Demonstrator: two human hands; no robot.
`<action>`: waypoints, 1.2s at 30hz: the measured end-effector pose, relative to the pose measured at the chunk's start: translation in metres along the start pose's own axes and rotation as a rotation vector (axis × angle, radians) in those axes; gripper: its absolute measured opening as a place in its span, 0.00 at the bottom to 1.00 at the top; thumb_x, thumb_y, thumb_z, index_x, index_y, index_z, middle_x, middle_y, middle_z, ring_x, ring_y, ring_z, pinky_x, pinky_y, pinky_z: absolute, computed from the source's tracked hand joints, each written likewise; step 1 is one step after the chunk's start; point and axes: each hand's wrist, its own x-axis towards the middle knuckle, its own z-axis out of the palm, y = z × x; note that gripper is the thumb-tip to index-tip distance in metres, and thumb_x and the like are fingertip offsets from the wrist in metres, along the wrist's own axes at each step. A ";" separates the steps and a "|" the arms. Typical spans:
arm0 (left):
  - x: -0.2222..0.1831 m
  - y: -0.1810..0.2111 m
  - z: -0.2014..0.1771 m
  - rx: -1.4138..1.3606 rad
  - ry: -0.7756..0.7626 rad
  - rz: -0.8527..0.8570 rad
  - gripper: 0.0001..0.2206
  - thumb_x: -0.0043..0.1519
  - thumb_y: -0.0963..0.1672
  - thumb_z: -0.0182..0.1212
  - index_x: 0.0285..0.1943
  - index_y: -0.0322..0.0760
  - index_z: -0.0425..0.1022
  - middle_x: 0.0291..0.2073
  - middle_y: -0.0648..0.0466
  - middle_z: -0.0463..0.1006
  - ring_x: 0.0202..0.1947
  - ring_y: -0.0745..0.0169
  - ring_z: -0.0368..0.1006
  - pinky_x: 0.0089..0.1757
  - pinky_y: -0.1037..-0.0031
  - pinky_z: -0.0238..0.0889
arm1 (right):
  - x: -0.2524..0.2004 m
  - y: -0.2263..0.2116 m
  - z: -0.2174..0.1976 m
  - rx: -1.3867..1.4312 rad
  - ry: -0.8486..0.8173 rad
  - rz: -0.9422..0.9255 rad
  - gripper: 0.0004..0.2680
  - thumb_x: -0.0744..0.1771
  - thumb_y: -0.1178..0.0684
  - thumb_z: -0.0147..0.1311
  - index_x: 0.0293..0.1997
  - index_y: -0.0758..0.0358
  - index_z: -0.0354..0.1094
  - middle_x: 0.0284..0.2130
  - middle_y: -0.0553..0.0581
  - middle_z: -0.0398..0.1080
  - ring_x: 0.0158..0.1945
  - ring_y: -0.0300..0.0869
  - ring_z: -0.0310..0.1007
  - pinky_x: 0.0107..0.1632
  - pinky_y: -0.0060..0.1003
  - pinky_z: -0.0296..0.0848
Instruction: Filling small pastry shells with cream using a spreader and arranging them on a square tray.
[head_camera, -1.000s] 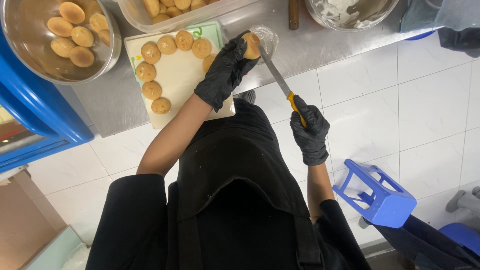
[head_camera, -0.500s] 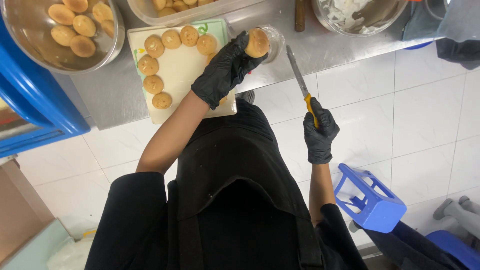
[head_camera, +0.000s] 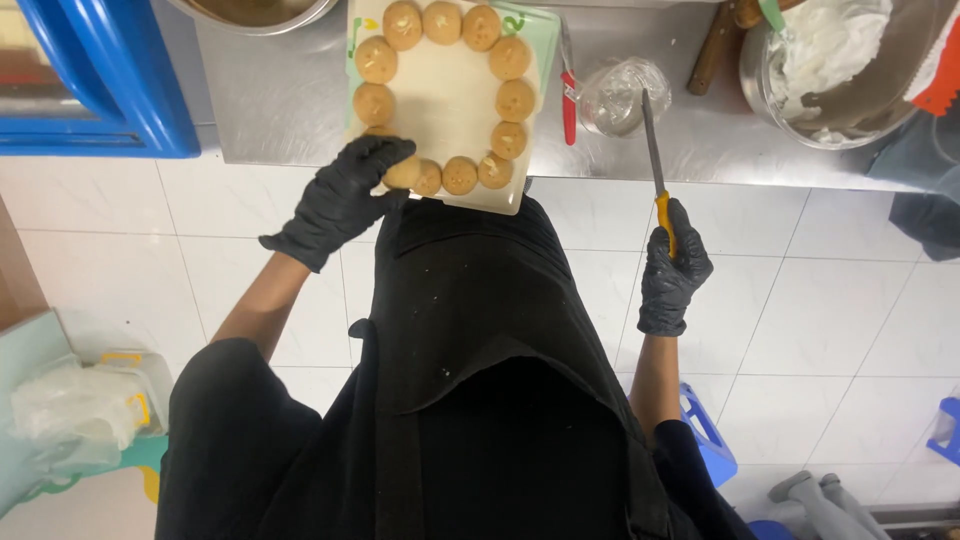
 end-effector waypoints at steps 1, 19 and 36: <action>-0.009 -0.009 0.010 -0.002 0.009 -0.009 0.27 0.59 0.43 0.72 0.69 0.42 0.71 0.60 0.50 0.74 0.58 0.51 0.74 0.55 0.65 0.73 | 0.005 -0.002 0.002 0.000 -0.013 -0.003 0.15 0.70 0.69 0.56 0.64 0.63 0.70 0.61 0.59 0.73 0.62 0.39 0.74 0.63 0.34 0.76; -0.019 -0.075 0.071 0.528 -0.069 0.058 0.26 0.57 0.42 0.63 0.67 0.30 0.68 0.59 0.41 0.73 0.53 0.45 0.72 0.36 0.62 0.76 | 0.010 -0.039 0.021 -0.123 -0.062 0.061 0.14 0.69 0.67 0.58 0.63 0.63 0.71 0.52 0.57 0.77 0.39 0.30 0.70 0.43 0.26 0.72; -0.016 -0.096 0.077 0.600 -0.174 0.133 0.26 0.58 0.40 0.61 0.68 0.29 0.68 0.55 0.45 0.75 0.55 0.44 0.70 0.42 0.64 0.76 | 0.086 -0.094 0.064 -1.301 -0.246 -0.308 0.21 0.66 0.47 0.65 0.66 0.65 0.69 0.57 0.74 0.67 0.54 0.58 0.66 0.49 0.52 0.64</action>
